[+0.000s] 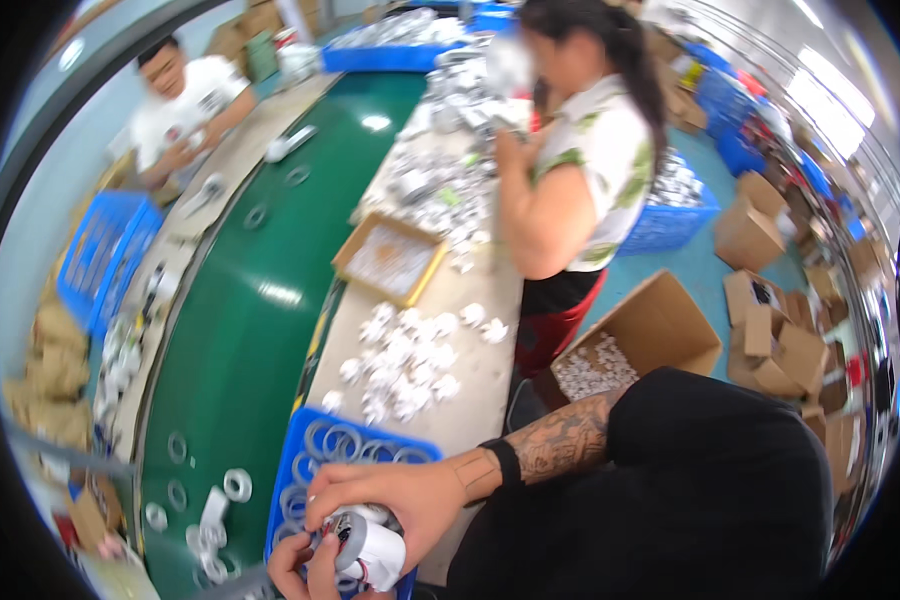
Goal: Assembling small white plastic components on a factory assembly line.
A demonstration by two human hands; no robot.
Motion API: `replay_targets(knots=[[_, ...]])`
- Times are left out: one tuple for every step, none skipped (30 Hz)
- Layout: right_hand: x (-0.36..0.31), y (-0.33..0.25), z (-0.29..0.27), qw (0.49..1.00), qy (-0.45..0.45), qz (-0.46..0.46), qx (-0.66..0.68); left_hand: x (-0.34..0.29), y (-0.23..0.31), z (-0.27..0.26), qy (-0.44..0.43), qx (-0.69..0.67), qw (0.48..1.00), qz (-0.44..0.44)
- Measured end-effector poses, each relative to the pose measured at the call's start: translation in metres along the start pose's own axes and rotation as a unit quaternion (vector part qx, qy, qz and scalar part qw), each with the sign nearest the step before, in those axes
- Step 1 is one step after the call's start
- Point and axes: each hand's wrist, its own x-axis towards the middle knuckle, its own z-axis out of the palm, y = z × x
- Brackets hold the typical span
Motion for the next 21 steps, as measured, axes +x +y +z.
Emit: replay_targets(knots=[[-0.01,-0.003,-0.006,0.999,0.009,0.042,0.021,0.007,0.004,0.004,-0.052,-0.004,0.998,-0.018],[-0.02,-0.007,-0.011,0.995,0.019,0.083,0.046,0.016,0.007,0.012,-0.056,-0.015,0.998,0.001],[-0.028,-0.012,-0.012,0.978,0.056,0.141,0.147,0.027,0.015,0.019,-0.09,-0.034,0.995,-0.019],[-0.036,-0.015,-0.019,0.978,0.064,0.137,0.142,0.035,0.021,0.024,-0.124,-0.05,0.99,-0.041],[-0.044,-0.015,-0.028,0.958,0.104,0.157,0.216,0.038,0.024,0.027,-0.134,-0.037,0.989,-0.043],[-0.051,-0.014,-0.041,0.93,0.141,0.174,0.291,0.044,0.028,0.026,-0.131,-0.036,0.99,-0.039],[-0.058,-0.008,-0.059,0.925,0.159,0.193,0.285,0.044,0.028,0.026,-0.129,-0.05,0.987,-0.085],[-0.065,-0.003,-0.078,0.92,0.175,0.212,0.28,0.037,0.025,0.024,-0.127,-0.063,0.981,-0.133],[-0.064,-0.009,-0.1,0.916,0.198,0.218,0.274,0.026,0.011,0.021,-0.112,-0.054,0.982,-0.143],[-0.061,-0.014,-0.126,0.911,0.219,0.225,0.267,0.016,0.002,0.018,-0.105,-0.049,0.981,-0.153],[-0.057,-0.009,-0.149,0.919,0.246,0.208,0.228,0.008,-0.008,0.015,-0.099,-0.046,0.981,-0.158],[-0.051,-0.001,-0.169,0.925,0.269,0.19,0.192,-0.01,-0.023,0.013,-0.097,-0.039,0.981,-0.162],[-0.041,-0.003,-0.187,0.917,0.305,0.193,0.168,-0.033,-0.041,0.014,-0.08,-0.007,0.982,-0.172],[-0.026,0.0,-0.201,0.909,0.336,0.197,0.148,-0.051,-0.054,0.012,-0.06,0.03,0.98,-0.186],[-0.012,0.005,-0.212,0.905,0.351,0.2,0.135,-0.061,-0.058,0.008,-0.034,0.038,0.982,-0.182],[0.001,0.015,-0.22,0.9,0.366,0.202,0.125,-0.077,-0.066,0.002,-0.031,0.048,0.981,-0.187],[0.015,0.03,-0.221,0.89,0.383,0.201,0.147,-0.099,-0.077,-0.006,-0.017,0.049,0.964,-0.261],[0.028,0.044,-0.224,0.889,0.362,0.228,0.161,-0.119,-0.086,-0.013,0.001,0.046,0.941,-0.335],[0.044,0.056,-0.221,0.881,0.363,0.247,0.176,-0.133,-0.089,-0.013,0.049,0.051,0.928,-0.365],[0.062,0.067,-0.216,0.872,0.363,0.266,0.19,-0.15,-0.092,-0.018,0.057,0.058,0.924,-0.373],[0.079,0.082,-0.211,0.875,0.353,0.268,0.196,-0.167,-0.095,-0.022,0.048,0.13,0.914,-0.382]])
